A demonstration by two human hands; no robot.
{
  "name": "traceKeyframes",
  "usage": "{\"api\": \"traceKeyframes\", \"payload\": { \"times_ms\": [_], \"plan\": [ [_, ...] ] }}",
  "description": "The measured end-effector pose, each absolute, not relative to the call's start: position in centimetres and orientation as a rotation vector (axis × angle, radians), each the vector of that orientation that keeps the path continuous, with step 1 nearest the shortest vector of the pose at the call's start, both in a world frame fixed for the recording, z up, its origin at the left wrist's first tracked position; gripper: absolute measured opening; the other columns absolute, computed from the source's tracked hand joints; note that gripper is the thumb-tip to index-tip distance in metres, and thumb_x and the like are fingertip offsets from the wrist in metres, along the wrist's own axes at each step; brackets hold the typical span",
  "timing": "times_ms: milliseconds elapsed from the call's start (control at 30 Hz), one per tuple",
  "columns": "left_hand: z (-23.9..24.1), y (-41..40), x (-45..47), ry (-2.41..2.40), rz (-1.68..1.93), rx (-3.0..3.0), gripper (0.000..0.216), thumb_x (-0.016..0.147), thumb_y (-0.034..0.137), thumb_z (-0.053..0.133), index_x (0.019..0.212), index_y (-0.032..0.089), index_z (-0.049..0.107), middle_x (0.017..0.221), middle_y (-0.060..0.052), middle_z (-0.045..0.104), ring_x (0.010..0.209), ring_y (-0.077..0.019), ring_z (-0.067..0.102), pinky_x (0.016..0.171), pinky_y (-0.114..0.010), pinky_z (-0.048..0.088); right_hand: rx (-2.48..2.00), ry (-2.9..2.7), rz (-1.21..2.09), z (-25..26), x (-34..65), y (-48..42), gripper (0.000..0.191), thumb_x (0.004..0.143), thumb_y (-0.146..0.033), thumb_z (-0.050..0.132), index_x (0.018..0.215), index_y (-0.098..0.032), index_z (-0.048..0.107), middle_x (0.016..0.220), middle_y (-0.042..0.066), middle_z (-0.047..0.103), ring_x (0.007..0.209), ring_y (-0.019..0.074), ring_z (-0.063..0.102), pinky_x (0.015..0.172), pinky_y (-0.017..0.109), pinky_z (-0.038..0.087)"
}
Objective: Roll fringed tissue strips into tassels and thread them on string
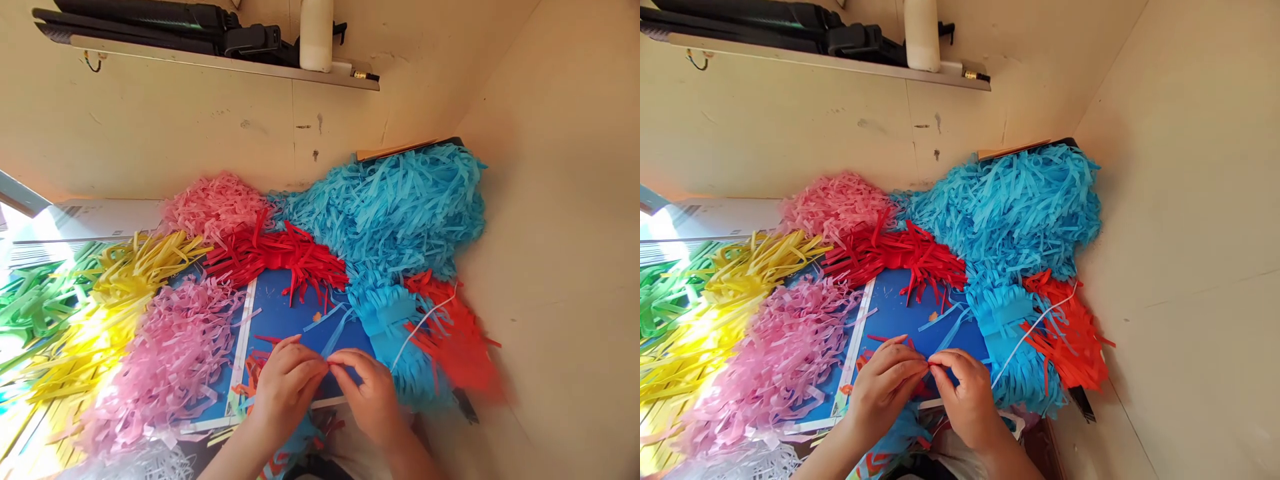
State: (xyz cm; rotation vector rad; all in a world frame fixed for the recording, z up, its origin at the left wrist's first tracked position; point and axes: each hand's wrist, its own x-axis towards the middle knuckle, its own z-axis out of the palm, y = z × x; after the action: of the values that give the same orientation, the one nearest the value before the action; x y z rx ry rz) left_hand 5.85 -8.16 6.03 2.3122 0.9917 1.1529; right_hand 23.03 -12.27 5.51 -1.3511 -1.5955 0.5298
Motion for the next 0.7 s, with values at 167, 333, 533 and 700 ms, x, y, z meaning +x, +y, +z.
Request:
{"api": "traceKeyframes", "payload": {
  "times_ms": [167, 333, 533, 700],
  "plan": [
    [5.7, -8.0, 6.5, 1.012, 1.158, 2.298, 0.013, 0.091, 0.017, 0.057, 0.087, 0.024, 0.068, 0.084, 0.0, 0.074, 0.077, -0.0136, 0.069, 0.098, -0.038, 0.051, -1.367, -1.599, 0.445, 5.0, 23.0, -12.5, 0.017, 0.092, -0.019, 0.059, 0.1, -0.027, 0.072, 0.09, 0.003, 0.077, 0.081, 0.0188, 0.073, 0.077, 0.03, 0.06],
    [4.8, -7.9, 7.2, 1.052, 1.146, 2.254, 0.011, 0.091, 0.024, 0.057, 0.085, 0.023, 0.066, 0.083, -0.001, 0.073, 0.081, -0.0153, 0.071, 0.08, -0.027, 0.058, -1.335, -1.614, 0.389, 5.1, 22.7, -12.4, 0.018, 0.094, -0.017, 0.057, 0.098, -0.027, 0.071, 0.09, 0.003, 0.077, 0.082, 0.0178, 0.072, 0.077, 0.031, 0.058],
    [3.7, -7.0, 8.3, 1.05, 1.187, 2.238, 0.016, 0.092, 0.033, 0.056, 0.084, 0.024, 0.067, 0.081, -0.002, 0.073, 0.073, -0.0152, 0.072, 0.066, -0.02, 0.058, -1.307, -1.602, 0.472, 5.9, 25.3, -11.6, 0.015, 0.093, -0.022, 0.059, 0.098, -0.027, 0.072, 0.09, 0.001, 0.075, 0.084, 0.0167, 0.069, 0.08, 0.03, 0.055],
    [3.8, -6.0, 7.8, 1.056, 1.082, 2.181, 0.022, 0.09, 0.044, 0.058, 0.084, 0.025, 0.067, 0.079, -0.002, 0.074, 0.067, -0.015, 0.072, 0.062, -0.018, 0.058, -2.257, -1.194, 0.102, 6.8, 39.0, -7.5, 0.025, 0.097, -0.03, 0.049, 0.09, -0.023, 0.072, 0.1, 0.007, 0.075, 0.098, 0.0207, 0.069, 0.088, 0.032, 0.052]
  ]
}}
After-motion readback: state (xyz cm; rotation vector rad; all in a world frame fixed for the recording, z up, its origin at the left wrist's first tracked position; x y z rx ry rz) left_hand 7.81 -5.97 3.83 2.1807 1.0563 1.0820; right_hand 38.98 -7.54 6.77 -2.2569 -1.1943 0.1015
